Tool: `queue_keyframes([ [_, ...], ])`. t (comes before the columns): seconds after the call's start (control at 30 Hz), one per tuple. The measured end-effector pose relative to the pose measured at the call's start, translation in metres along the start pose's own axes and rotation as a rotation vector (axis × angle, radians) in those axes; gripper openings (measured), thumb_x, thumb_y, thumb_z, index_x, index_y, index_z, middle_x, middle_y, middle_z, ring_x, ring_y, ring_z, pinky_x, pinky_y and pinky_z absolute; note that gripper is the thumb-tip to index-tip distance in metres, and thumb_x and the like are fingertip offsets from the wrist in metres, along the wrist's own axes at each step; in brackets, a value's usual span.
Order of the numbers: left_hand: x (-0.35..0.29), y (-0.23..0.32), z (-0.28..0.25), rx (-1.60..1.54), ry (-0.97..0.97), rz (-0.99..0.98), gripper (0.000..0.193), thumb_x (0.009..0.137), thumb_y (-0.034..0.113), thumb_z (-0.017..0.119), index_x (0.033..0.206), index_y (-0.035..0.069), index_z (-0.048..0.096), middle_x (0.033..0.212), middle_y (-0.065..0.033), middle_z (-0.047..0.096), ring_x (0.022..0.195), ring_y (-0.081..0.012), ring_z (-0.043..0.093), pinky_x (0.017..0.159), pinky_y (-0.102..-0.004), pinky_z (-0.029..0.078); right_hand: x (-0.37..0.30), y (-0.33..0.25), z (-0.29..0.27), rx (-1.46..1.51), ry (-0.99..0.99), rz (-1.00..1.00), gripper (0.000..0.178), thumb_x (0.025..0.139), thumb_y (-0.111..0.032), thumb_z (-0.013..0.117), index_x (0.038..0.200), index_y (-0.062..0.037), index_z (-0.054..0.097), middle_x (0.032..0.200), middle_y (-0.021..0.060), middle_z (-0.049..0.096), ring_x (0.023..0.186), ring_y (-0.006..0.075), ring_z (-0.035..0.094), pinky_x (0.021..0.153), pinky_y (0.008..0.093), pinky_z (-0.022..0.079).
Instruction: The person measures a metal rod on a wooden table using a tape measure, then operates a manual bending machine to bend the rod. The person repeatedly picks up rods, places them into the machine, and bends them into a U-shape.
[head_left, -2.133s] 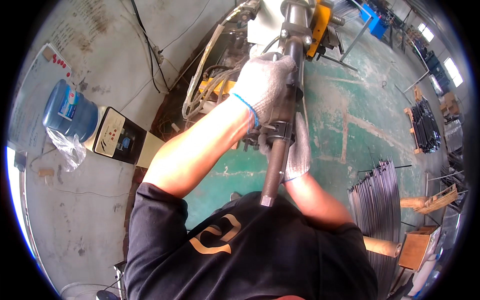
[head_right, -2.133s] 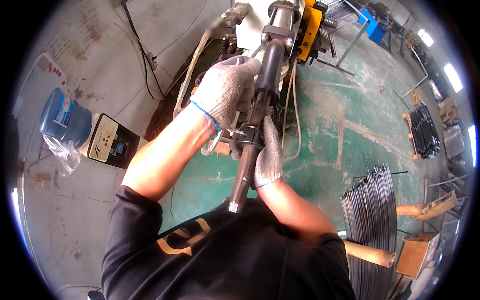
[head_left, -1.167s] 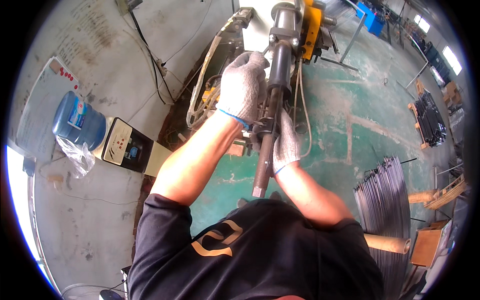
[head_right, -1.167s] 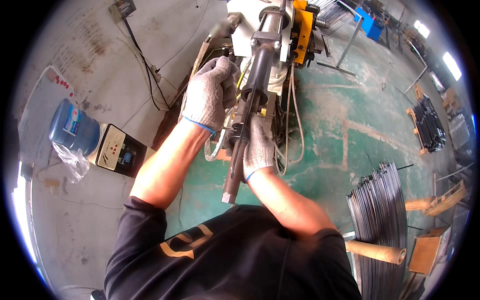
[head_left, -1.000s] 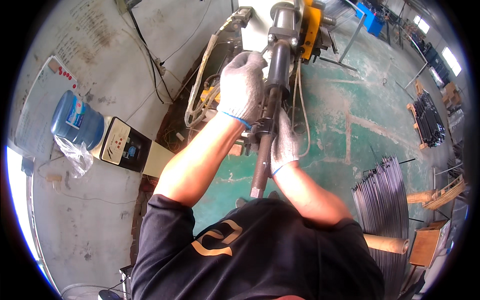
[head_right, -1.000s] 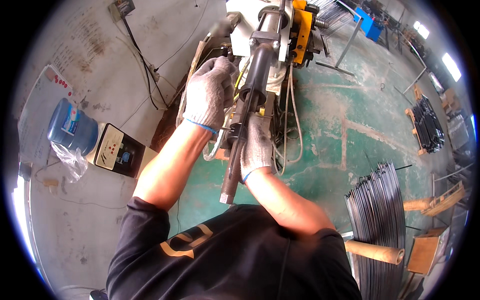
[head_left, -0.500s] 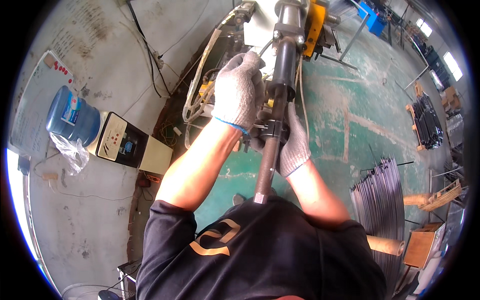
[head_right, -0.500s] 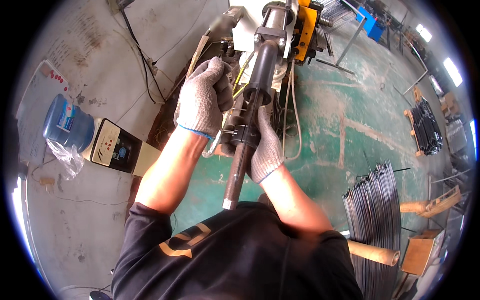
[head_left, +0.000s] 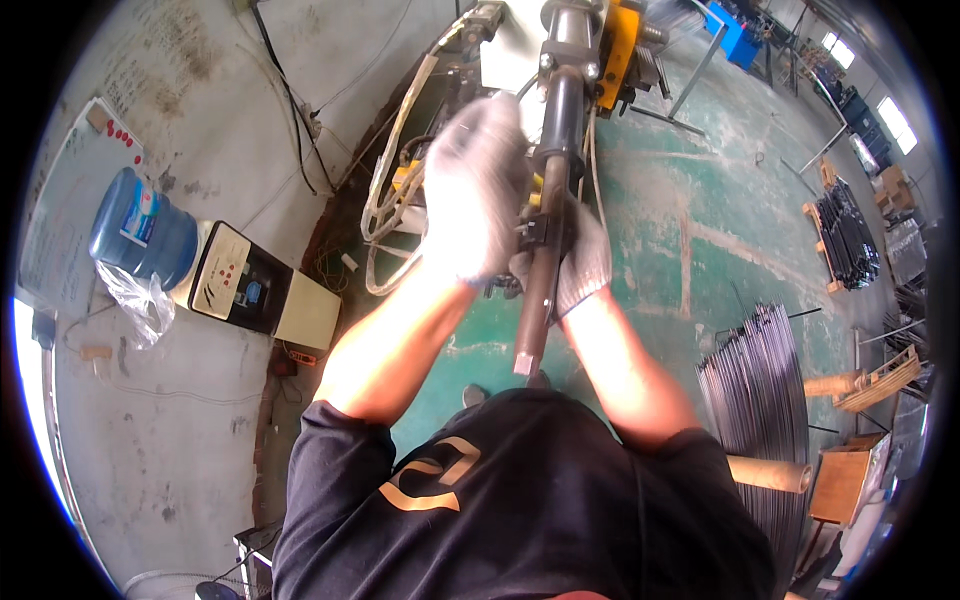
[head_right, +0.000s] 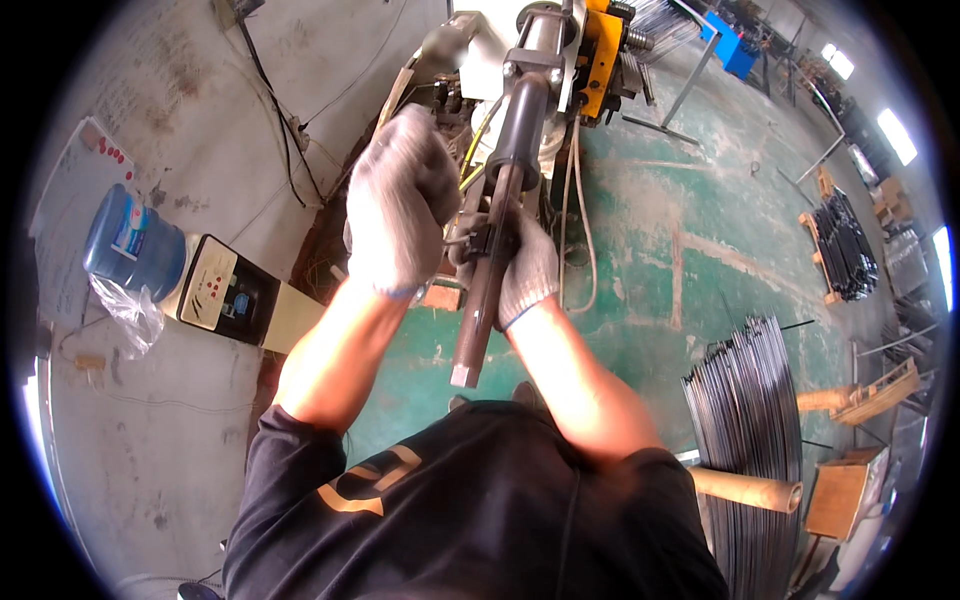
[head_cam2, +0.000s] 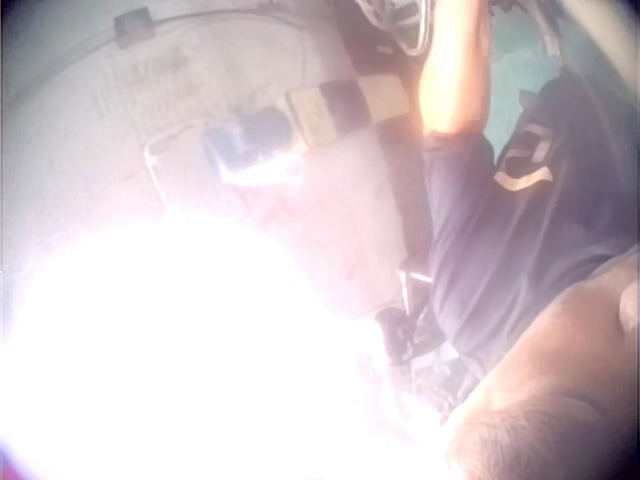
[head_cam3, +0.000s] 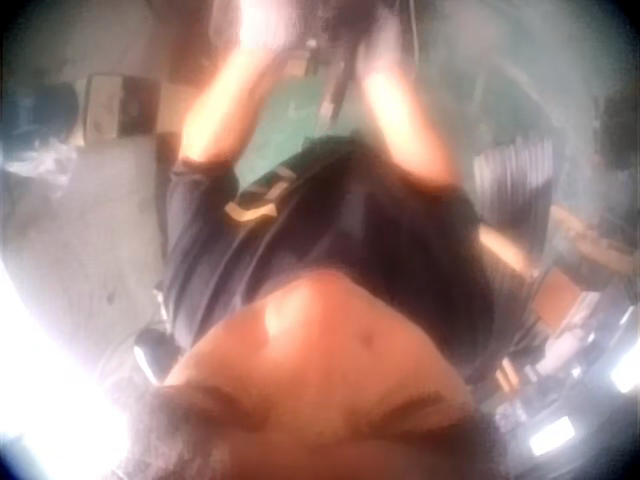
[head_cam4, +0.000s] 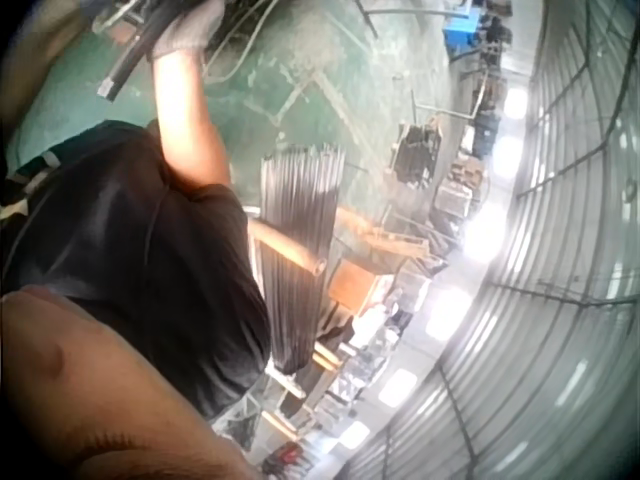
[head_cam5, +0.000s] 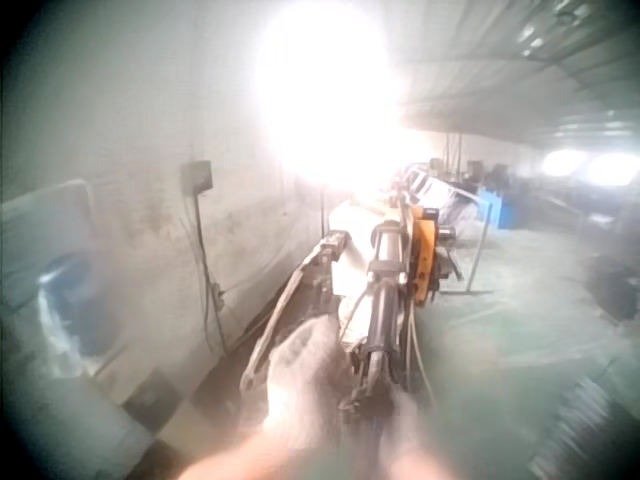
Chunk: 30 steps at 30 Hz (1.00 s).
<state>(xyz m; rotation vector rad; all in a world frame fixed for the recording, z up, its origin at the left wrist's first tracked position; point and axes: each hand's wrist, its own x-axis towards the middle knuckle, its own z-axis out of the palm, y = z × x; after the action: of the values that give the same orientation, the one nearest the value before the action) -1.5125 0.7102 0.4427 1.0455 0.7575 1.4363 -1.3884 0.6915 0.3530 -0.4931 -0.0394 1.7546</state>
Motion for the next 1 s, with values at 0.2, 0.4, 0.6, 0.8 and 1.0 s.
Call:
queue_keyframes([
  [0.2,-0.011,0.01,-0.002,-0.03,-0.009,0.212,0.043,0.111,0.038,0.062,0.079,0.013,0.047,0.069,0.0032,0.04,0.056,-0.0085,0.034,0.051,-0.0279,0.025,0.003,0.0,-0.012,-0.162,0.064,-0.048,0.038,0.111,-0.044,0.054,0.105,-0.0088,0.065,0.084,0.0064,0.069,0.069,0.0276,0.071,0.051,0.0347,0.052],
  [0.4,-0.009,0.015,-0.035,-0.252,-0.405,-0.036,0.044,0.111,0.045,0.063,0.086,0.01,0.052,0.076,0.0021,0.039,0.057,-0.0104,0.03,0.051,-0.0285,0.023,0.009,0.004,-0.014,-0.133,0.041,-0.098,0.05,0.11,-0.051,0.05,0.111,-0.0038,0.064,0.092,0.0146,0.07,0.075,0.0269,0.073,0.054,0.035,0.062],
  [0.6,0.019,-0.012,-0.061,-0.746,-0.524,-0.184,0.032,0.115,0.036,0.057,0.104,0.006,0.058,0.077,0.004,0.033,0.058,-0.0089,0.025,0.05,-0.028,0.024,0.01,0.006,-0.018,-0.095,-0.014,-0.116,0.039,0.113,-0.047,0.053,0.119,-0.0093,0.061,0.095,0.009,0.069,0.079,0.0262,0.073,0.063,0.0391,0.063],
  [0.8,0.031,-0.033,-0.068,-0.437,-0.296,-0.188,0.025,0.109,0.028,0.066,0.11,0.003,0.062,0.076,0.0016,0.041,0.061,-0.0117,0.038,0.054,-0.0293,0.033,0.002,0.003,-0.012,-0.163,0.051,-0.048,0.048,0.112,-0.052,0.052,0.109,-0.0071,0.067,0.09,0.0093,0.072,0.079,0.0292,0.074,0.065,0.0424,0.06],
  [1.0,0.01,-0.041,-0.072,-0.128,-0.228,-0.141,0.019,0.106,0.016,0.071,0.116,0.002,0.066,0.091,-0.0043,0.064,0.078,-0.0171,0.06,0.076,-0.0322,0.051,0.002,0.001,-0.008,-0.183,0.055,-0.067,0.049,0.111,-0.053,0.051,0.108,-0.0069,0.068,0.086,0.0122,0.072,0.072,0.0322,0.073,0.06,0.0422,0.059],
])
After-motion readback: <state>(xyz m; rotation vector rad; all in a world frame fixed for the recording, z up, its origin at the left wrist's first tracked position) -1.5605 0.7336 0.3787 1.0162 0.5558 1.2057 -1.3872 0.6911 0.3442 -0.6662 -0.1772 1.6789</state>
